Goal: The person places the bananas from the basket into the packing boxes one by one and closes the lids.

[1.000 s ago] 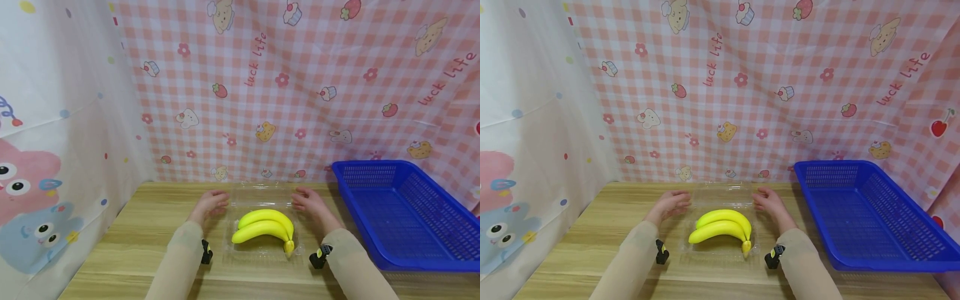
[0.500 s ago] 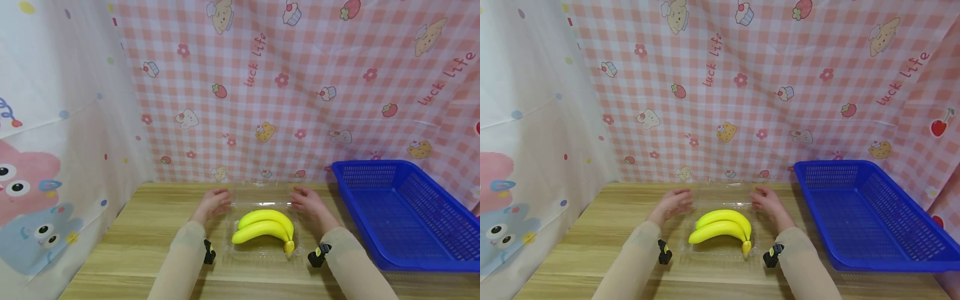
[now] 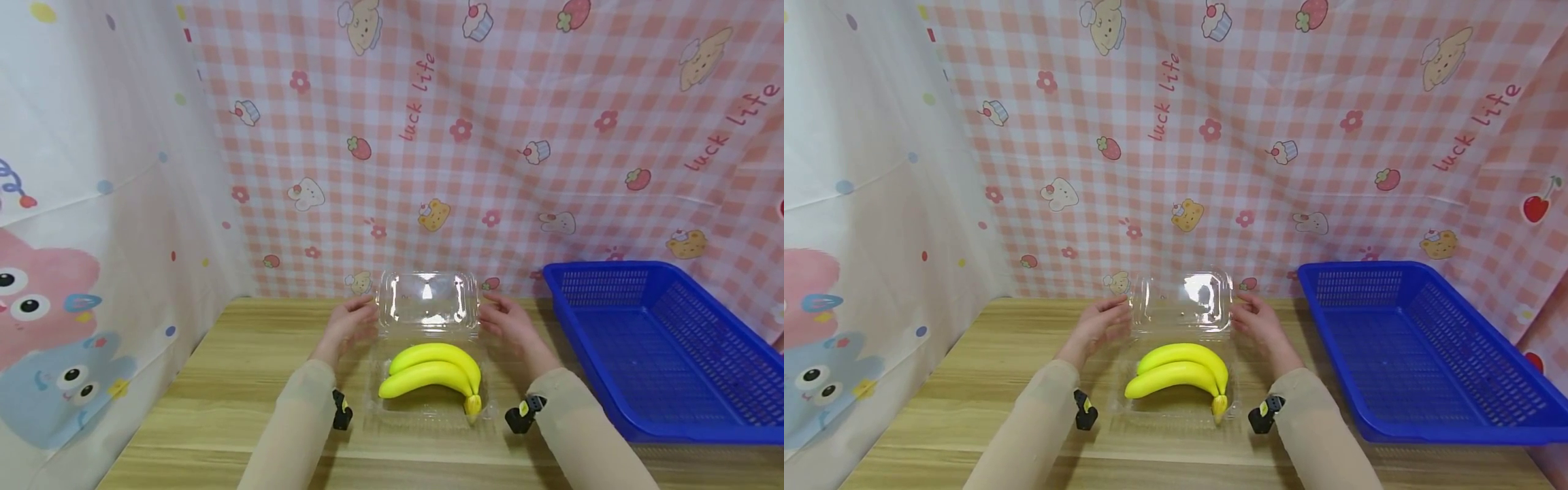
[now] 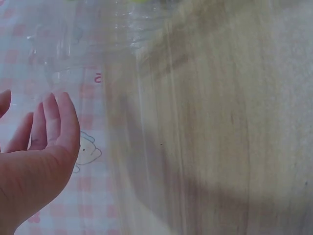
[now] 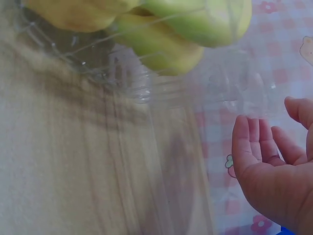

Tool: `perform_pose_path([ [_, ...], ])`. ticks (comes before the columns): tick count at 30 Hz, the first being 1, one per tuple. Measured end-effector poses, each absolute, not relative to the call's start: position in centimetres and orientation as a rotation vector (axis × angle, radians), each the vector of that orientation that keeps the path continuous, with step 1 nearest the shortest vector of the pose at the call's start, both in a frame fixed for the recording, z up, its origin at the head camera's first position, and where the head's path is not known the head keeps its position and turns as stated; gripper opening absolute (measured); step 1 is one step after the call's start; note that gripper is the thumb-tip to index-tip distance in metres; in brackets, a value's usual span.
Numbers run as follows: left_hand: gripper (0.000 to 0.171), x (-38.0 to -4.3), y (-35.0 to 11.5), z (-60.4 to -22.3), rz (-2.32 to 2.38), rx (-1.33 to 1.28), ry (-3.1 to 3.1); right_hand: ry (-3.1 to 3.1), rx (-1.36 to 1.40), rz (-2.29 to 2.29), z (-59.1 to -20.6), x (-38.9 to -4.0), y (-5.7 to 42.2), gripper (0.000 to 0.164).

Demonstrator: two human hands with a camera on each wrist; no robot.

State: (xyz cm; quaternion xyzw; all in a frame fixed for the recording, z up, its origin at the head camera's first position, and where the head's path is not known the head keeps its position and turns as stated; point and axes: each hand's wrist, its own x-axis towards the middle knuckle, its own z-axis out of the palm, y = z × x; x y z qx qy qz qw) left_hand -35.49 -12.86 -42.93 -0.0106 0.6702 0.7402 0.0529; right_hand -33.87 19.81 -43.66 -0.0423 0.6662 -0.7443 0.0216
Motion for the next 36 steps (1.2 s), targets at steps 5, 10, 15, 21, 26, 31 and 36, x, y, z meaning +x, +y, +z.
perform_pose_path([
  [5,0.044,-35.4,-12.9,-42.2,2.282,-0.012,2.030,2.081,-0.113,-2.330,-43.2,-33.9,19.8,0.054],
  [10,0.045,-35.2,-12.8,-41.6,2.277,0.001,2.057,2.115,-0.090,-2.334,-42.7,-33.7,19.7,0.050],
  [15,0.043,-35.2,-12.7,-41.5,2.290,-0.003,2.071,2.114,-0.097,-2.365,-42.4,-33.5,19.5,0.050],
  [21,0.040,-35.1,-12.7,-41.4,2.303,0.009,2.085,2.123,-0.096,-2.383,-42.2,-33.4,19.4,0.046],
  [26,0.036,-35.0,-12.7,-41.2,2.315,0.031,2.108,2.159,-0.122,-2.386,-42.0,-33.2,19.4,0.042],
  [31,0.029,-35.0,-12.8,-41.2,2.351,0.078,2.122,2.225,-0.156,-2.369,-41.6,-32.7,19.4,0.039],
  [36,0.021,-34.8,-13.0,-41.3,2.384,0.123,2.117,2.267,-0.194,-2.352,-41.5,-32.4,19.5,0.034],
])
